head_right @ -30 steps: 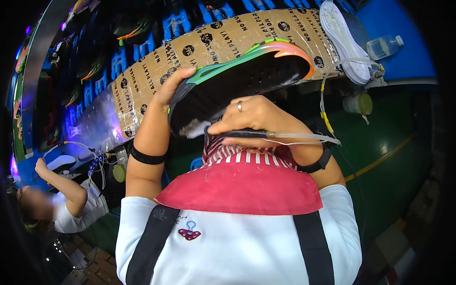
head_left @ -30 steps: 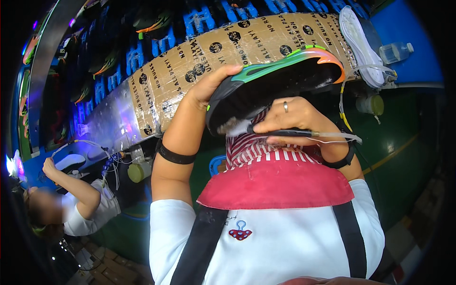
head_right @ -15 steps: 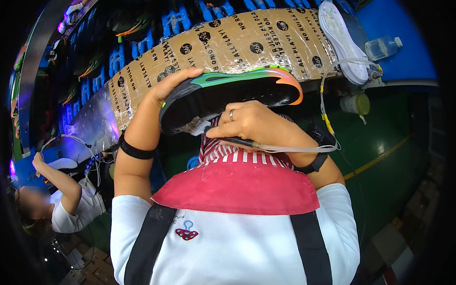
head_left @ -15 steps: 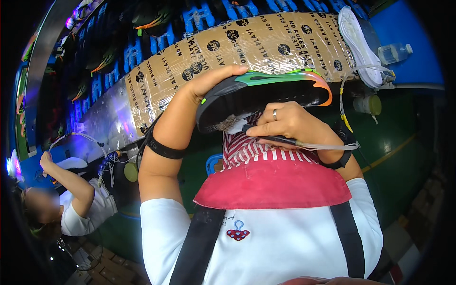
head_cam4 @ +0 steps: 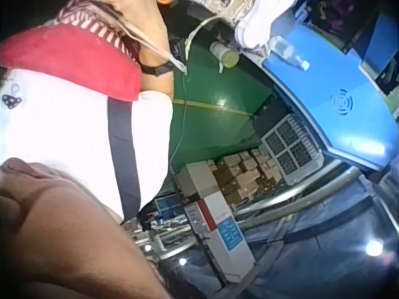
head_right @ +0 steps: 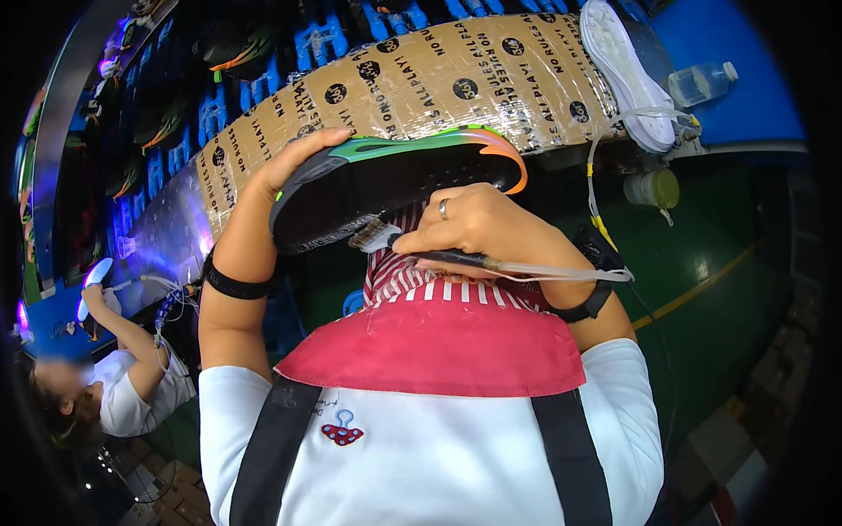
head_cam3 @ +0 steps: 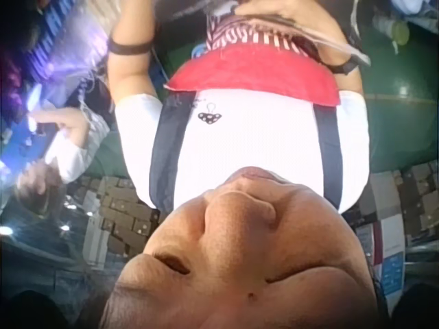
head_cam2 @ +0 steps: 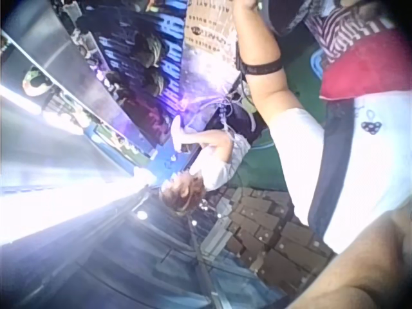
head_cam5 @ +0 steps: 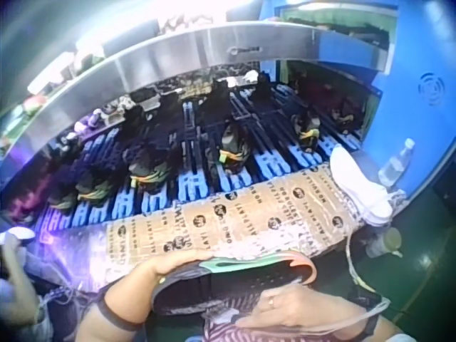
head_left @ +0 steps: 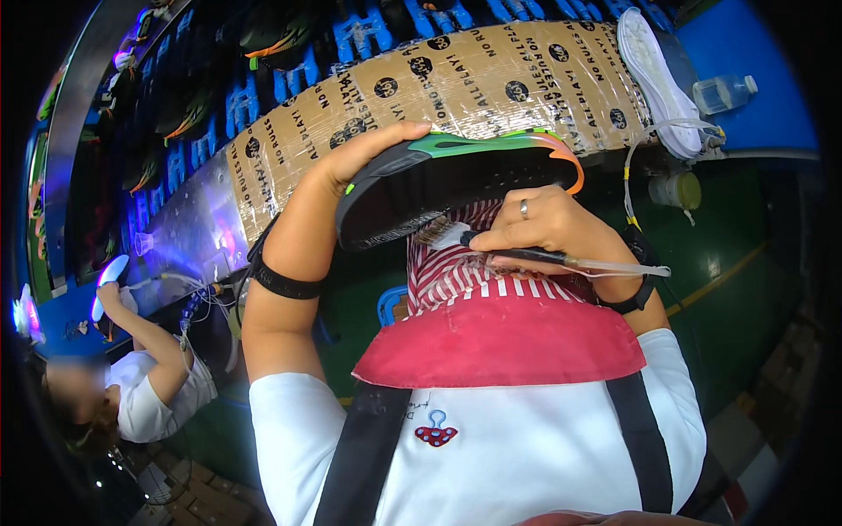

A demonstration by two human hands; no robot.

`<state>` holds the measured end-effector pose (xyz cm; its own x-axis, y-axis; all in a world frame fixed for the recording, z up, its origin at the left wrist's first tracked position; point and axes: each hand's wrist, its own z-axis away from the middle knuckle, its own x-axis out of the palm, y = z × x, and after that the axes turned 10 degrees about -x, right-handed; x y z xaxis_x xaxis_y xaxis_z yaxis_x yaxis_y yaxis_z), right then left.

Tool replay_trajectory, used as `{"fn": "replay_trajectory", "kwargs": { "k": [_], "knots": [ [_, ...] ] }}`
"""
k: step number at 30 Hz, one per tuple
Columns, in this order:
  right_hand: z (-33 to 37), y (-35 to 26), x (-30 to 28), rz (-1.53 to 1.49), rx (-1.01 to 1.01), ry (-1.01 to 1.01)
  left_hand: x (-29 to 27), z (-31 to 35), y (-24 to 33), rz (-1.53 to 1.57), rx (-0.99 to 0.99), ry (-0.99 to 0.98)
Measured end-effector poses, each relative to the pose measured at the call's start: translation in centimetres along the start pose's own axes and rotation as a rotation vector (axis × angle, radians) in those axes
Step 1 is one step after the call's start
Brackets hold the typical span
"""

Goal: Applying sealant or adhesive to shoe soles using a specialized applicator tool.

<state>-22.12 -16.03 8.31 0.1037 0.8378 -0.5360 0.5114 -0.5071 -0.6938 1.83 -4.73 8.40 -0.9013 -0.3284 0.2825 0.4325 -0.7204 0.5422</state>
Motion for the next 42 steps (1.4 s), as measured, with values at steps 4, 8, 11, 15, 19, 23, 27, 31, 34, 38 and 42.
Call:
{"fn": "replay_trajectory", "kwargs": {
  "k": [4,8,11,15,19,23,27,31,34,38,42],
  "knots": [
    [0.0,0.8,0.2,0.117,0.011,0.086,1.0,0.7,0.3,0.022,0.006,0.049],
    [0.5,0.5,0.5,0.155,-0.001,-0.012,-0.1,0.4,0.4,-0.086,0.015,0.035],
    [0.5,0.0,0.2,0.142,-0.003,0.025,-0.5,0.5,0.2,-0.133,0.057,0.031],
    [0.1,0.5,0.8,0.194,-0.004,0.157,-0.5,0.5,0.0,-0.050,0.046,0.039],
    [-0.1,0.2,0.4,0.137,-0.011,0.041,-0.6,1.2,0.4,-0.033,0.018,0.036],
    [-0.3,-0.1,-1.0,0.019,0.083,0.210,-0.6,0.9,-0.7,0.036,0.098,0.041],
    [-0.6,1.2,-0.4,-0.114,0.291,0.486,1.1,-0.1,-2.6,0.237,0.202,-0.055],
    [0.9,2.3,-1.5,-0.210,0.433,0.652,1.2,-1.2,-4.4,0.368,0.176,-0.158],
    [1.6,2.8,-2.1,-0.285,0.519,0.764,0.9,-1.8,-5.5,0.363,0.218,-0.114],
    [1.3,3.4,-2.0,-0.097,0.418,0.885,3.0,-2.0,-4.9,0.503,0.277,-0.080],
    [0.9,4.1,-2.1,0.329,0.224,0.904,3.1,-3.4,-4.9,0.443,0.377,-0.231]
  ]
}}
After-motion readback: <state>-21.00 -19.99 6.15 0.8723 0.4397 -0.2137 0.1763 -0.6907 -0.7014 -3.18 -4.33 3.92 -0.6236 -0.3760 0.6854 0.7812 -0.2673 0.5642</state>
